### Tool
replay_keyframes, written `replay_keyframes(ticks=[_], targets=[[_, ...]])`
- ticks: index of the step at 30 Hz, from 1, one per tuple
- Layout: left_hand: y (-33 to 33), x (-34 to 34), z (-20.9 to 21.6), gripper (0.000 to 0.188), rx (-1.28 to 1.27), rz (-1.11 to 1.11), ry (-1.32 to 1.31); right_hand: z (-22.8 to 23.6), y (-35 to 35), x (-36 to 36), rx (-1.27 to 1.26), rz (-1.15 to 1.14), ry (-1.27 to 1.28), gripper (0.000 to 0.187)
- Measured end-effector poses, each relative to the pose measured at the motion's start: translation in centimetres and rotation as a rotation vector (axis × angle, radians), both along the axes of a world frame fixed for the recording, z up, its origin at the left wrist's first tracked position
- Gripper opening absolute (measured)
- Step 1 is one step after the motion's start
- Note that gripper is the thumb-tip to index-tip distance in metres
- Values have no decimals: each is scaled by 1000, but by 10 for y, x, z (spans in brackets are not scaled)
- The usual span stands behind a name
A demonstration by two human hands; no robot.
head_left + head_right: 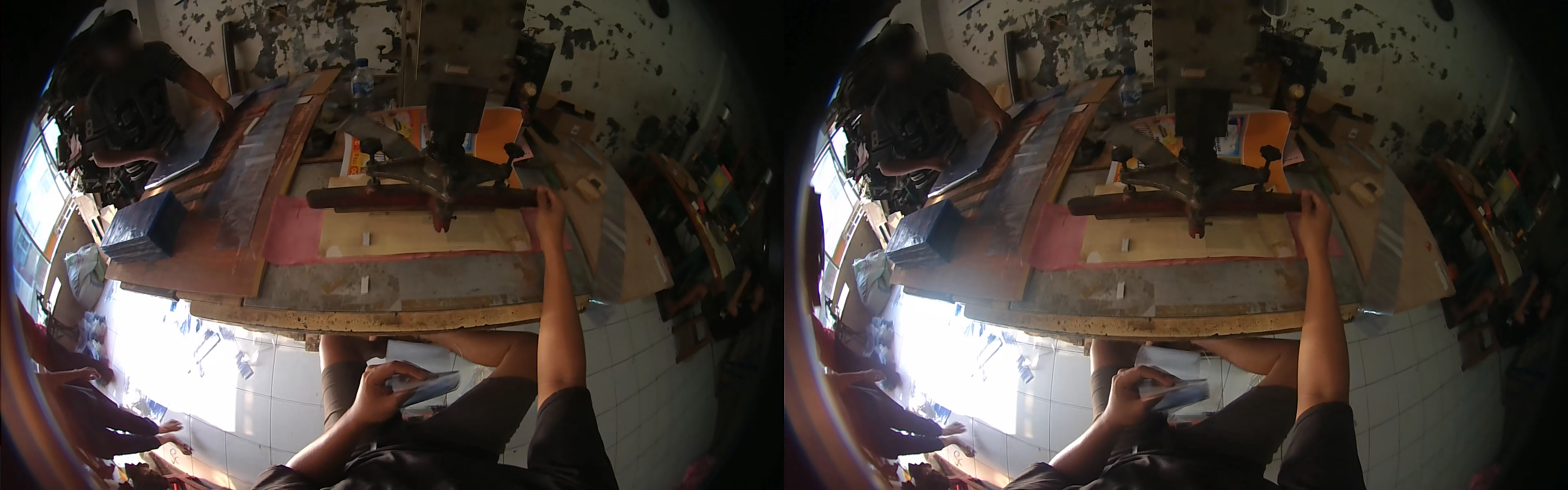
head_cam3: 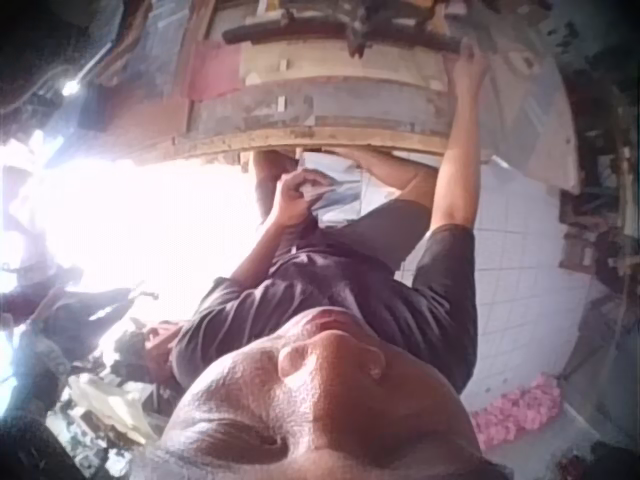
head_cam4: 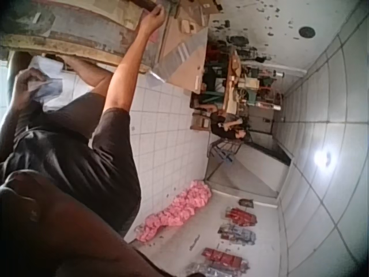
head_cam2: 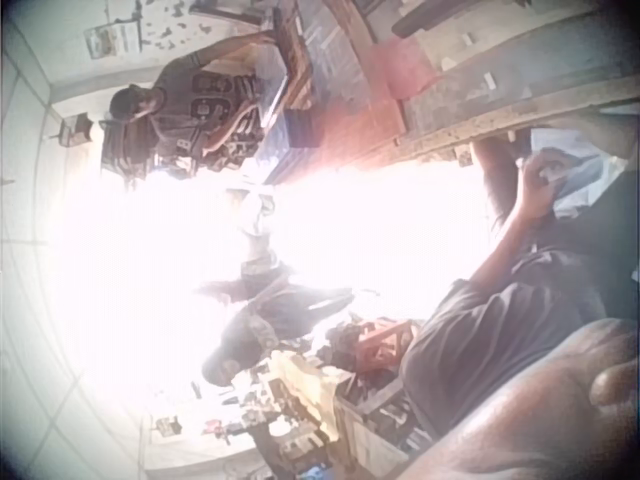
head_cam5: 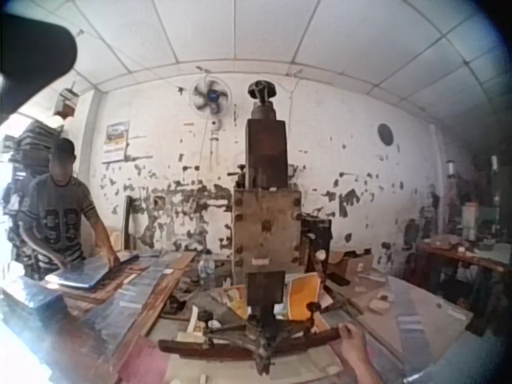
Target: The person operates a manual press machine by repeatedly pushing down the lever to process small items placed on the work surface. They handle a stack of small rectangular objects and a clear plastic sheet, placing them under the press head and cycling the machine.
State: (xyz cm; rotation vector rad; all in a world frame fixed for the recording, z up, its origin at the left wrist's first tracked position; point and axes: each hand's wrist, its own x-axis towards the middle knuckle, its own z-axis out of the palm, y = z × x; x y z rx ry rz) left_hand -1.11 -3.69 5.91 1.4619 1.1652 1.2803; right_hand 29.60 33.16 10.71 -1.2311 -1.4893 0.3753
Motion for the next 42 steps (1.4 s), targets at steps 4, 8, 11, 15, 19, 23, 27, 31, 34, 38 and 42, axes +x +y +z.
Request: replay_keyframes(ticks=[4, 8, 11, 15, 19, 23, 27, 31, 34, 38, 42], targets=[[5, 3, 12, 21, -24, -41, -11, 2, -5, 13, -40, 61, 36, 44], [9, 3, 16, 30, 52, -81, 26, 15, -44, 12, -60, 93, 463, 45], [11, 3, 20, 43, 114, -101, 4, 29, -146, -12, -13, 86, 145, 46], [19, 8, 30, 55, 109, -245, -23, 2, -270, -13, -577, 700, 182, 69], [26, 16, 31, 55, 115, -436, -62, -71, -310, -22, -772, 657, 302, 81], [21, 26, 27, 55, 150, -558, -3, -68, -323, -40, -962, 697, 1044, 73], [15, 24, 27, 52, 145, -705, -40, -62, -320, -35, -802, 527, 1308, 67], [5, 14, 21, 47, 129, -785, -113, -3, -329, -27, -343, 317, 899, 77], [5, 24, 18, 47, 161, -792, -162, 27, -323, -19, -98, 234, 691, 89], [17, 34, 18, 49, -5, -693, -131, 34, -270, -18, -61, 51, 509, 97], [21, 30, 11, 51, -142, -735, -87, -3, -234, 7, -64, 115, 456, 93]])
